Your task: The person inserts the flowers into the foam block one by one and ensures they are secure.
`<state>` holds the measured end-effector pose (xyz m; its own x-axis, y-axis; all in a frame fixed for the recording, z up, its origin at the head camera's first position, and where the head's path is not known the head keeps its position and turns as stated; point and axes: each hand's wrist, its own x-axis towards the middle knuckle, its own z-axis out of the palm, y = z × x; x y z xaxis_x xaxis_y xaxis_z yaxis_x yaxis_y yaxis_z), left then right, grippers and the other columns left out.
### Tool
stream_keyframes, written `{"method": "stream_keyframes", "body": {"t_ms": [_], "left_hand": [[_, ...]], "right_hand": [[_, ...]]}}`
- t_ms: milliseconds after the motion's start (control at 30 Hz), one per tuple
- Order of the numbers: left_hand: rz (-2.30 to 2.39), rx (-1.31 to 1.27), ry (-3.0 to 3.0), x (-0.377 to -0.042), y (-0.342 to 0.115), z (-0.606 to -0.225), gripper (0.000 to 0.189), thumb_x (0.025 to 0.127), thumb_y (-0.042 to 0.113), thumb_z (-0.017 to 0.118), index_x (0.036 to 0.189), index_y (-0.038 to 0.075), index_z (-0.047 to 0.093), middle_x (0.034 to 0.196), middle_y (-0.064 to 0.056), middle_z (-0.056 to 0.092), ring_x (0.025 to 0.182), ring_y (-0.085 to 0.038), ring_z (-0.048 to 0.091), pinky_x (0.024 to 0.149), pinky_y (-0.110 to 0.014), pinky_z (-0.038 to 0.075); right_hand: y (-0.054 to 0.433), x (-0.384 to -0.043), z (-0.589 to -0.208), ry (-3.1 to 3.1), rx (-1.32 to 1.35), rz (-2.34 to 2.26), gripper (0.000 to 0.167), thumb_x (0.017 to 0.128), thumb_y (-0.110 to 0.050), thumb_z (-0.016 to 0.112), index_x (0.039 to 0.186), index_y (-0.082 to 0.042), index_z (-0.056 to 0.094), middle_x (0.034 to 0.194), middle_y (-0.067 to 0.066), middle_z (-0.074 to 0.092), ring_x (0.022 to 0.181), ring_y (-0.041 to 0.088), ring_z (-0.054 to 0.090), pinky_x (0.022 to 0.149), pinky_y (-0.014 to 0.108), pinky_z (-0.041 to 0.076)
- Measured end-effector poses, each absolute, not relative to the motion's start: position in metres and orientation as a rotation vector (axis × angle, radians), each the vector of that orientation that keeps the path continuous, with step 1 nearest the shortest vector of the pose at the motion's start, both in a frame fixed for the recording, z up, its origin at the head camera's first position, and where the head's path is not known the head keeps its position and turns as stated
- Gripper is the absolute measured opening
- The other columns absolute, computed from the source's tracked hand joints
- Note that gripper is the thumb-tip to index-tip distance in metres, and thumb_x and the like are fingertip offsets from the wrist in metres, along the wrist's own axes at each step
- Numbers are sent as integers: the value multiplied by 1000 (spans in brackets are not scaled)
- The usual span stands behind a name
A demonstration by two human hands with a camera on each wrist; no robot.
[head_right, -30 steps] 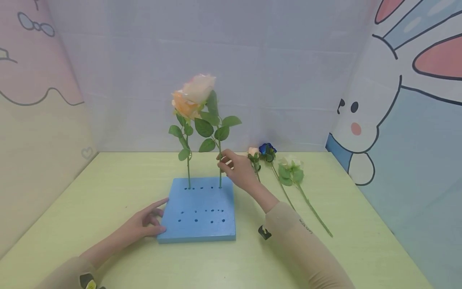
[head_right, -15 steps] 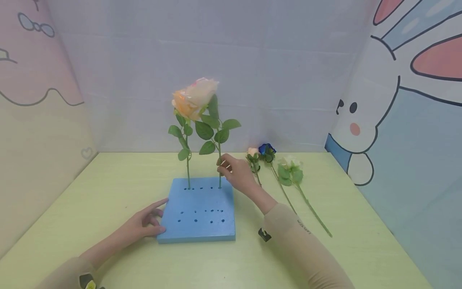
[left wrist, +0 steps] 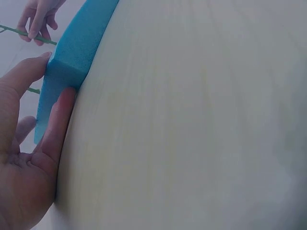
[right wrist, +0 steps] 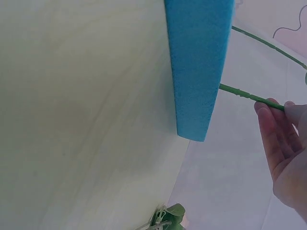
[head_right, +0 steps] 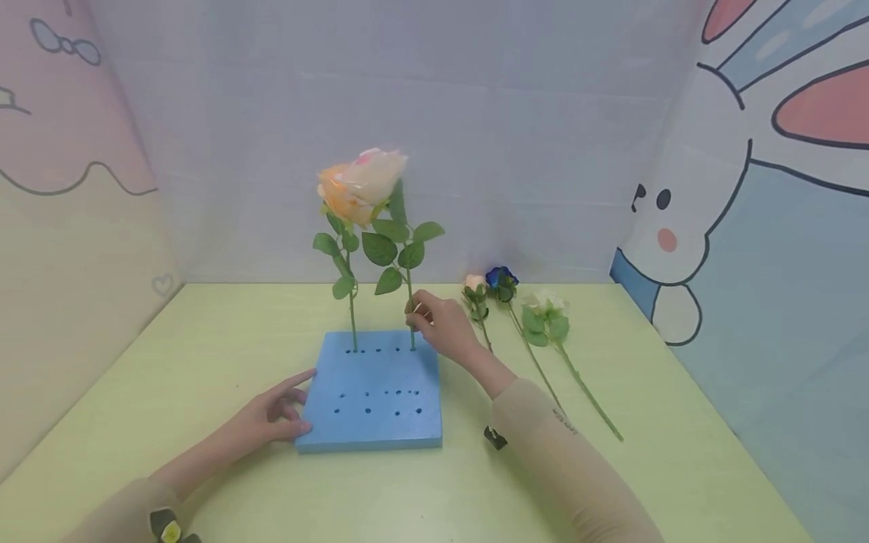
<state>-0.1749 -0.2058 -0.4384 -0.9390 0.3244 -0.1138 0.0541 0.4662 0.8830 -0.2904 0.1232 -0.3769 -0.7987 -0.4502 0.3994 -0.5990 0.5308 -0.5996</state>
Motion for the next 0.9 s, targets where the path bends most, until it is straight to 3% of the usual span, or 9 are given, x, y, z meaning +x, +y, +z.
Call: {"method": "stream_keyframes", "body": {"t_ms": [900], "left_hand": [[1475,343,2425,-175,-206,-438,88,85,28,78,157,19,28,130,-19,54,91,-14,61,73,-25,57]], "right_hand": [[125,-290,-383,-2526,929,1195,6,100,-13,57,97,-7,58,88,16,75,78,32,73,57,20,53]]}}
